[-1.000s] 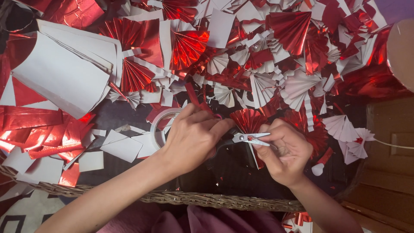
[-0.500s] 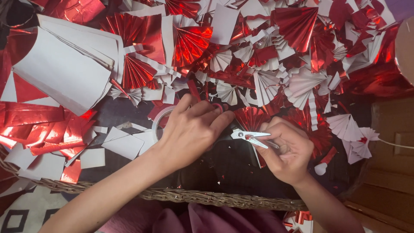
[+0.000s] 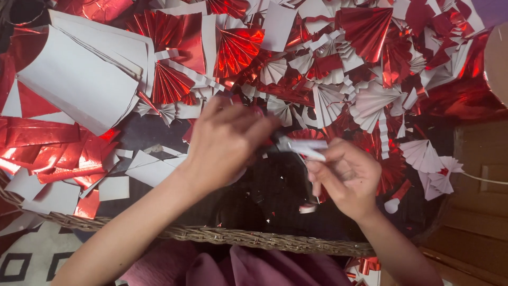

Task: The person is using double-sided tape and scissors to assemble decorative red and white paper fans by joining individual folded segments.

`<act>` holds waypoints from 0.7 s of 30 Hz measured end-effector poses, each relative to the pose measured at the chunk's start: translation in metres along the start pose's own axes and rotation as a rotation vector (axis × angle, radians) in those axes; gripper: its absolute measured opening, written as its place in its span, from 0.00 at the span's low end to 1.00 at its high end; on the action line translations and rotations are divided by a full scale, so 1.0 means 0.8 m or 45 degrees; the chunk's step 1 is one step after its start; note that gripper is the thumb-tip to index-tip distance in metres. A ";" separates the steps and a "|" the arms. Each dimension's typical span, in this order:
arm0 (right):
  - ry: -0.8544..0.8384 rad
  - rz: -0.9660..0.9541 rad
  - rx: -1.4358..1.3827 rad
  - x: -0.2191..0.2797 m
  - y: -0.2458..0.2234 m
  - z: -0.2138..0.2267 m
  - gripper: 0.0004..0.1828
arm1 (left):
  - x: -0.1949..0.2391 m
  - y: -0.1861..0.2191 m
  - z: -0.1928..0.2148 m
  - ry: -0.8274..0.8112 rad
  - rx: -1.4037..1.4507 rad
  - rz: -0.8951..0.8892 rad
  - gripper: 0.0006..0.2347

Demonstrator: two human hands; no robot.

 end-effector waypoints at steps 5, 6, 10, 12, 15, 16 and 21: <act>0.044 -0.132 -0.142 0.001 0.015 0.009 0.11 | -0.011 -0.039 0.012 0.088 0.001 0.200 0.25; 0.009 -0.167 -0.152 0.000 0.015 0.010 0.15 | -0.013 -0.046 0.013 0.082 0.025 0.247 0.32; 0.043 -0.210 -0.313 0.000 0.025 0.011 0.26 | -0.016 -0.056 0.028 0.130 0.007 0.291 0.19; 0.071 -0.257 -0.392 -0.001 0.029 0.014 0.27 | -0.015 -0.065 0.031 0.017 0.040 0.378 0.30; 0.132 -0.324 -0.506 -0.002 0.028 0.017 0.23 | -0.010 -0.081 0.040 -0.117 0.214 0.641 0.24; 0.134 -0.318 -0.503 -0.002 0.028 0.019 0.23 | -0.002 -0.087 0.038 -0.113 0.214 0.636 0.24; 0.142 -0.023 -0.292 -0.013 -0.004 0.019 0.18 | 0.031 -0.092 0.026 -0.510 -0.450 0.626 0.18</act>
Point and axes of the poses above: each hand's wrist, its own x-axis away from the middle knuckle, its own z-axis out of the back of the hand, y = z × x, the point moved 6 cm from there along -x, towards the middle knuckle, and after that the axes turned 4 degrees about z, right-handed, at the moved point
